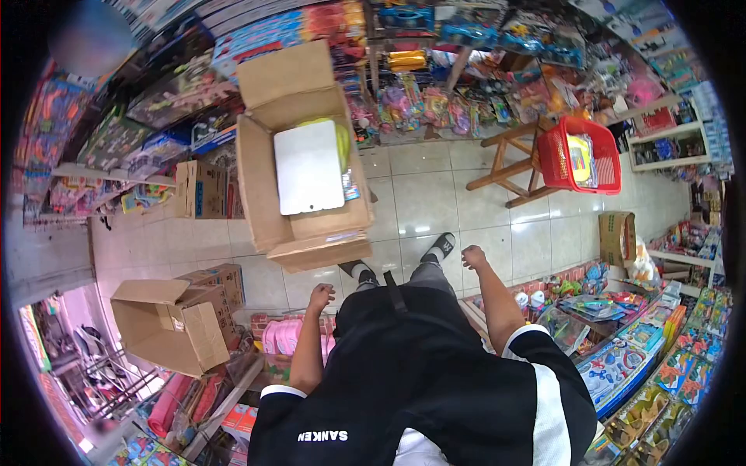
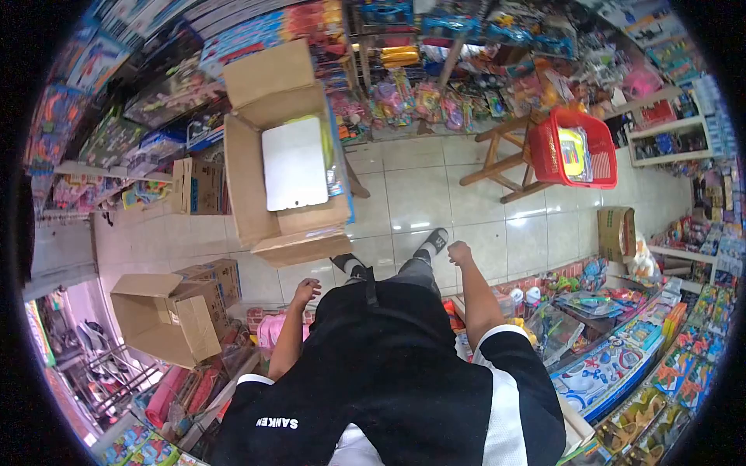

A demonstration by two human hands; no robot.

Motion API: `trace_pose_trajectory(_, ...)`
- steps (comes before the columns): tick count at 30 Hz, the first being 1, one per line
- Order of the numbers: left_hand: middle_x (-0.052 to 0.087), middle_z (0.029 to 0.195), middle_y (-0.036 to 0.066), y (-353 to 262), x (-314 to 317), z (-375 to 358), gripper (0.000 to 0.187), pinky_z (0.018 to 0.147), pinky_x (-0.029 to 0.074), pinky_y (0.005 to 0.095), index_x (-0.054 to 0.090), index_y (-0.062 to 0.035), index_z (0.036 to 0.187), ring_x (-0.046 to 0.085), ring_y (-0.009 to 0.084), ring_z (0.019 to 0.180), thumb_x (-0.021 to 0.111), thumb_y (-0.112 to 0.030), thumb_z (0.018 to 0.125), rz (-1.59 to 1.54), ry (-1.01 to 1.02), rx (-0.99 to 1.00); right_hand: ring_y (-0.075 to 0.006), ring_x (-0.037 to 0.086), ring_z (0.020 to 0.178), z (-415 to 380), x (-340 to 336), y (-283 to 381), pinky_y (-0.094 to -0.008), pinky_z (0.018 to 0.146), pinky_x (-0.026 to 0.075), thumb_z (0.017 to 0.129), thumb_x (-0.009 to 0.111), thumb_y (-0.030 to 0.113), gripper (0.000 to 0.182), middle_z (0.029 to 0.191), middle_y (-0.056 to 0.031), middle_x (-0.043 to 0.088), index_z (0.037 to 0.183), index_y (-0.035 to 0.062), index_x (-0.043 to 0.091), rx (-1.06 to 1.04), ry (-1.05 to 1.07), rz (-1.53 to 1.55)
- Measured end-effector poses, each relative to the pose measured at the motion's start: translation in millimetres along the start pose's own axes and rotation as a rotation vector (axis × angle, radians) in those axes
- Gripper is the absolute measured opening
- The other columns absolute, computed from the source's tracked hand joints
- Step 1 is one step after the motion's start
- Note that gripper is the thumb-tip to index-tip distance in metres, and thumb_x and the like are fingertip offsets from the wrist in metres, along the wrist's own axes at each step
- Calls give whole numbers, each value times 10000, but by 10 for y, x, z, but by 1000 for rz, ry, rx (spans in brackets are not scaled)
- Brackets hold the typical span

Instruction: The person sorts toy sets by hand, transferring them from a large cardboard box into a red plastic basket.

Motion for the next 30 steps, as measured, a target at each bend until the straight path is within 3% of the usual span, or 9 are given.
trace_pose_trajectory(5,684,965,82,275,-816,-83,313,582,476,298,586,-64,1161,657,174,711,511,-290,957,-212,-149,23,-192,663,643,-161,513,732,-323,505,513,845,560,177,220,833,-94,689,984,29,646,-219,-96,-56)
trace_pose_trajectory(7,674,981,65,59,-1109,-162,318,690,485,314,570,-64,1187,649,174,795,475,-294,989,-297,-220,71,-172,653,650,-232,594,1132,-296,541,513,873,556,146,193,814,-78,676,1000,29,643,-341,-172,117)
trace_pose_trajectory(13,654,1039,81,-1316,-1856,-428,390,771,471,309,578,-36,1154,627,171,903,472,-383,1010,-445,-571,560,-158,646,785,-1019,644,2655,-294,715,527,904,580,77,172,923,-100,671,1047,-7,624,-889,-414,350)
trace_pose_trajectory(16,634,1056,94,-2231,-1962,-741,380,843,454,312,569,-26,1160,607,175,960,456,-361,1020,-527,-603,631,-150,643,807,-1662,800,3453,-290,725,525,901,571,49,168,946,-97,670,1053,-7,616,-1046,-375,444)
trace_pose_trajectory(18,623,1073,101,-2751,-1912,-899,366,880,443,310,570,-24,1163,593,166,985,452,-341,1023,-478,-573,808,-148,638,829,-1807,1028,3819,-296,746,522,893,578,46,188,948,-99,667,1070,-9,608,-1121,-276,498)
trace_pose_trajectory(23,620,1100,83,-3517,-1499,-696,331,908,439,310,595,-24,1148,570,166,1046,476,-303,1017,-349,-374,915,-228,652,904,-1595,1580,4480,-344,810,514,868,624,88,281,995,-137,663,1130,-7,590,-1020,-29,409)
trace_pose_trajectory(26,607,1136,132,-3703,-1260,-320,322,945,432,331,563,23,1160,568,204,1086,532,-249,989,-160,-302,842,-287,602,1079,-994,1894,4546,-390,931,486,862,687,229,480,1152,-197,603,1233,-28,523,-838,-142,195)
trace_pose_trajectory(28,585,1219,180,-3681,-1154,70,417,996,407,366,563,5,1231,544,297,1146,529,-329,985,35,-338,756,-400,483,1235,-601,2028,4528,-452,1052,385,805,718,346,715,1277,-284,512,1319,-59,430,-635,-351,-8)
trace_pose_trajectory(30,532,1283,215,-3565,-1090,481,441,1038,376,394,546,26,1243,488,330,1219,554,-319,967,130,-392,705,-427,450,1247,-531,2024,4561,-464,1069,361,798,718,342,744,1298,-308,471,1328,-64,392,-535,-340,-36)
Point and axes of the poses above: each hand's wrist, its own z-axis towards the middle knuckle, its own x-axis out of the palm, y = z × x, the point moved 3 cm from there along z, towards the middle knuckle
